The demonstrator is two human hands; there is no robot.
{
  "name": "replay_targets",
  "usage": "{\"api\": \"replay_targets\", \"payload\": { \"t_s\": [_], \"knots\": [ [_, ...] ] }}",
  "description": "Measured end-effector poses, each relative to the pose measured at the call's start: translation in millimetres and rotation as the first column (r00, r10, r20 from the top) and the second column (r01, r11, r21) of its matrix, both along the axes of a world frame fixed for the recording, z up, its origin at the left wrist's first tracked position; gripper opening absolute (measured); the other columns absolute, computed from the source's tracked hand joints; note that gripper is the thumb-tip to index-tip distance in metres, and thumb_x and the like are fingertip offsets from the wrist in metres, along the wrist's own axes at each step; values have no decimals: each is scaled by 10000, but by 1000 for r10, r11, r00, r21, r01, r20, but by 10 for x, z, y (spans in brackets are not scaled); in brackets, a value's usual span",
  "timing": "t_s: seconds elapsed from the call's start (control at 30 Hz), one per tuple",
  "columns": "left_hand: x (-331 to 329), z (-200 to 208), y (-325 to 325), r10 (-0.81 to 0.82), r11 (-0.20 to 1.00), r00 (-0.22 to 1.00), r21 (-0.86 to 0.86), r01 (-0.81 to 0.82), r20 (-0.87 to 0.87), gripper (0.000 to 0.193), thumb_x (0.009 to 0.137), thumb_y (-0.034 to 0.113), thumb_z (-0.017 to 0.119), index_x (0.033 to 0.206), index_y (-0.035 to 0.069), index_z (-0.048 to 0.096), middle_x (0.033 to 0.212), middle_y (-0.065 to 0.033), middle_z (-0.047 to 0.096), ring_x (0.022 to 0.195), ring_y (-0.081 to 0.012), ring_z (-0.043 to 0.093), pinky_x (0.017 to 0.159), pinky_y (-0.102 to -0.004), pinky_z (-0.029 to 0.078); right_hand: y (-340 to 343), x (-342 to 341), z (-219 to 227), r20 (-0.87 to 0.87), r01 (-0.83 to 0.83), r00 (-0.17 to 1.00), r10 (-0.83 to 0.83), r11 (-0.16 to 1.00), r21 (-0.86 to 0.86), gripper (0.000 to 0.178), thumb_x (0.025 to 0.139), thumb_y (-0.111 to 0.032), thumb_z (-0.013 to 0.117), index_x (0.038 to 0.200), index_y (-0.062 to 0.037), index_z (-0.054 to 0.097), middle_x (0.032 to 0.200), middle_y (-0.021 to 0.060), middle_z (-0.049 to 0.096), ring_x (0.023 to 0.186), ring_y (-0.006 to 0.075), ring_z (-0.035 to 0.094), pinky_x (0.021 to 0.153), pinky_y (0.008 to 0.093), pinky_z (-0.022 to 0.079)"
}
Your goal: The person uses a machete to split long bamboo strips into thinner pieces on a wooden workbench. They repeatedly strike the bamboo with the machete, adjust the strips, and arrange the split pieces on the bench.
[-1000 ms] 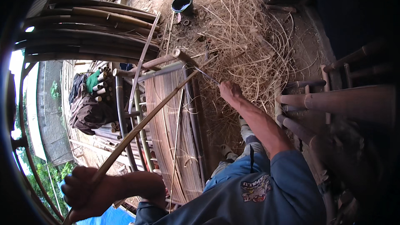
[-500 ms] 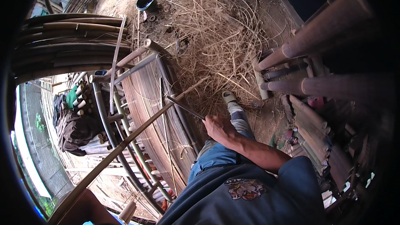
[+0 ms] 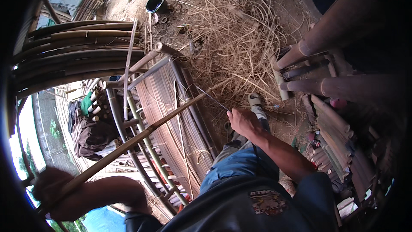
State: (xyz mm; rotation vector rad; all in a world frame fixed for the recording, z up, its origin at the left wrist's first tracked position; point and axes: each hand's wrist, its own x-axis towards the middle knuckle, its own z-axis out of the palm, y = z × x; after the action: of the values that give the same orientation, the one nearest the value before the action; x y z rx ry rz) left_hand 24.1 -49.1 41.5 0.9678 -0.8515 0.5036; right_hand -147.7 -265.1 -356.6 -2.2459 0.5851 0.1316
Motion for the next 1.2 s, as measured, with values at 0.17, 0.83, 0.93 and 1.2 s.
{"api": "replay_targets", "payload": {
  "t_s": [0.17,0.83,0.93,1.2],
  "knots": [
    [-139,-1922,-1144,307,918,946,295,-266,-101,471,989,518,353,720,133,319,638,2,307,517,-86,281,418,-210,248,-499,290,1050,3,-122,993,122,986,111,345,957,-317,514,787,-21,566,674,213,603,647,394,618,561,460,493],
    [225,-2311,-1858,96,981,988,180,-72,-125,546,978,587,289,674,134,323,624,7,290,493,-94,247,413,-221,196,-704,750,521,294,-288,918,267,957,32,132,899,-155,576,849,-34,565,662,84,590,565,197,633,446,341,515],
    [273,-2332,-1880,152,976,973,184,-120,-172,547,977,577,318,617,166,296,618,26,259,533,-105,247,451,-252,205,-854,777,-8,-74,-291,953,294,955,49,222,948,-248,566,831,-60,580,617,66,563,483,149,555,380,298,441],
    [319,-2286,-1967,208,958,967,229,-171,-147,437,975,521,404,671,207,415,623,74,288,534,-77,289,429,-209,241,-994,782,-556,-109,-150,978,176,966,213,319,944,-262,568,719,-38,531,563,144,560,501,281,587,422,389,450]
  ]
}}
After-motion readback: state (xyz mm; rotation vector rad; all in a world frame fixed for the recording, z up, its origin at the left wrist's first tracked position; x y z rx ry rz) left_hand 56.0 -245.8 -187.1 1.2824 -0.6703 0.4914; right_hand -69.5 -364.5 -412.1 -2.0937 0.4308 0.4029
